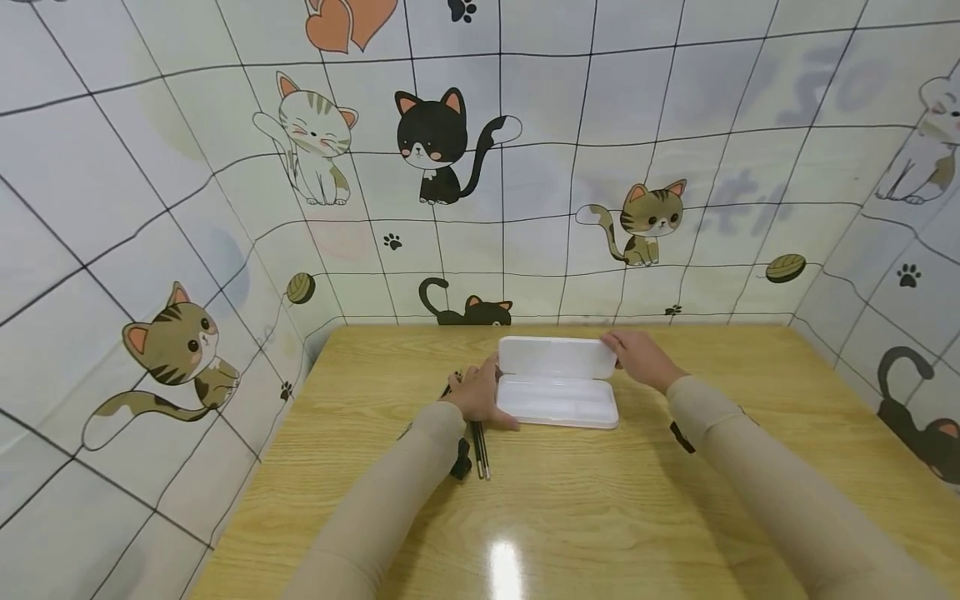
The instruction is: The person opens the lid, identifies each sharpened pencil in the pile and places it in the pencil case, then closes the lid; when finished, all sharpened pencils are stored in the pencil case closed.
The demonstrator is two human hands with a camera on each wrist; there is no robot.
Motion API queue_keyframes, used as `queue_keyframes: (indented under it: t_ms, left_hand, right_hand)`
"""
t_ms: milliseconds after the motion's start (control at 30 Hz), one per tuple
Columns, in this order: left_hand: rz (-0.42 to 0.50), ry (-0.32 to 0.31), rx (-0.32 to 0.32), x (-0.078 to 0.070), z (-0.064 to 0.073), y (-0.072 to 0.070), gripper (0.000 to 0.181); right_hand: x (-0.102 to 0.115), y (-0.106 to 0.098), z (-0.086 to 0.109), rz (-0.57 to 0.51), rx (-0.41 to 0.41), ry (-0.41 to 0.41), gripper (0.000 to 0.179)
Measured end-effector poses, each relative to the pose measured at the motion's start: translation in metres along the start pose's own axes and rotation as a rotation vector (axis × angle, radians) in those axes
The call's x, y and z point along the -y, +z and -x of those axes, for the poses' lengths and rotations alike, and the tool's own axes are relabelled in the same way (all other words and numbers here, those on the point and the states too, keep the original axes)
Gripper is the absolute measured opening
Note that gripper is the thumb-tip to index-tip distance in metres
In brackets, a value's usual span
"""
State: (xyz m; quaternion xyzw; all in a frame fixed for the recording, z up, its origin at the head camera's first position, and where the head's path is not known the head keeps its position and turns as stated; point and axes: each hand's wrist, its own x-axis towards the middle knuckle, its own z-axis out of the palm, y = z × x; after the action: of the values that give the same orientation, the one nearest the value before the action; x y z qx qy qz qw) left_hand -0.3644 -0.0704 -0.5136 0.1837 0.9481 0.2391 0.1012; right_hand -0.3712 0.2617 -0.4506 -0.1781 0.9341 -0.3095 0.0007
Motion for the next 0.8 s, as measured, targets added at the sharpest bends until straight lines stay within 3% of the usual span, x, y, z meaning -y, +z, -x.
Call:
queue_keyframes:
  t_ms: [300,800]
  left_hand:
    - [-0.008,0.0,-0.003,-0.002,0.001,-0.002,0.146]
    - [-0.019,-0.002,-0.017,-0.002,-0.001,-0.002,0.146]
  right_hand:
    - [-0.004,0.0,-0.011,-0.089,0.015,0.05,0.047]
    - [-0.001,-0.001,-0.019,-0.091,0.034,0.109,0.054]
